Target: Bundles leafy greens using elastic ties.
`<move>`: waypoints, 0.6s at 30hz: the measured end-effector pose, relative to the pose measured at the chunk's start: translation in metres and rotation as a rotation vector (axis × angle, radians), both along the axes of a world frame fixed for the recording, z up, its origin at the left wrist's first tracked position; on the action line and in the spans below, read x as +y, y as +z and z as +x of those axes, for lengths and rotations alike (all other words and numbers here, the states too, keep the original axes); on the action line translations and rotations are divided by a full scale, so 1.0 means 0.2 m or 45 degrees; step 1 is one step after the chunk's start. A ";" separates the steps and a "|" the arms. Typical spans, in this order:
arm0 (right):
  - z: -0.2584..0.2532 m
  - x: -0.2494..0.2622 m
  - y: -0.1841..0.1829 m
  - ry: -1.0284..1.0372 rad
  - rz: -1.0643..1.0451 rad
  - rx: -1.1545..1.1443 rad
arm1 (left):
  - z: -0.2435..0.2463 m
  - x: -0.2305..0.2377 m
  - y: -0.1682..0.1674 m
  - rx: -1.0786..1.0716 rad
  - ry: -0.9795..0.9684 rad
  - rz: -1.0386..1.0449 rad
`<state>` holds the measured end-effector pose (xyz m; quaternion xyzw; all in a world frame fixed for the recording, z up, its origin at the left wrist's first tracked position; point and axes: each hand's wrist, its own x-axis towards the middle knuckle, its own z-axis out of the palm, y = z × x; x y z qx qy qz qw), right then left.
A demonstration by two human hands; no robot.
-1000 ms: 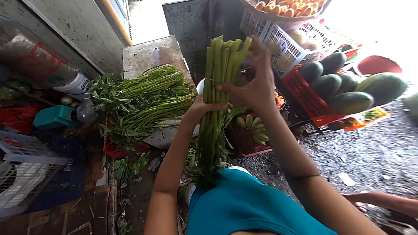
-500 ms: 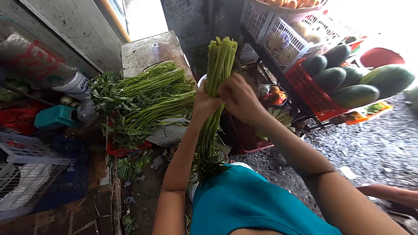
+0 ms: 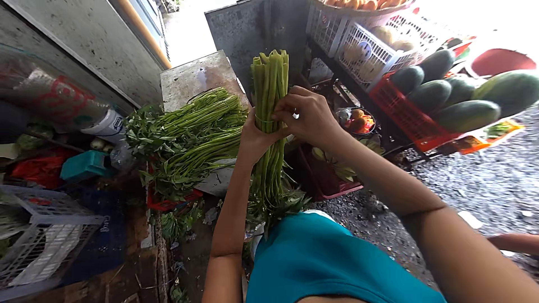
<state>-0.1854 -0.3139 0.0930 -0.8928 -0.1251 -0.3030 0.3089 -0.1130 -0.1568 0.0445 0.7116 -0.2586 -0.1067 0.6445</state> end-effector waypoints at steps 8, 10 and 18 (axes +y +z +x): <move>0.01 -0.08 0.04 0.109 -0.391 0.094 | 0.04 0.02 -0.01 -0.041 -0.041 -0.014; 0.01 -0.10 0.07 0.159 -0.365 0.159 | 0.04 0.01 -0.01 -0.069 -0.040 0.014; 0.08 -0.18 0.07 0.239 -0.325 0.451 | 0.01 -0.05 -0.05 -0.177 0.092 0.339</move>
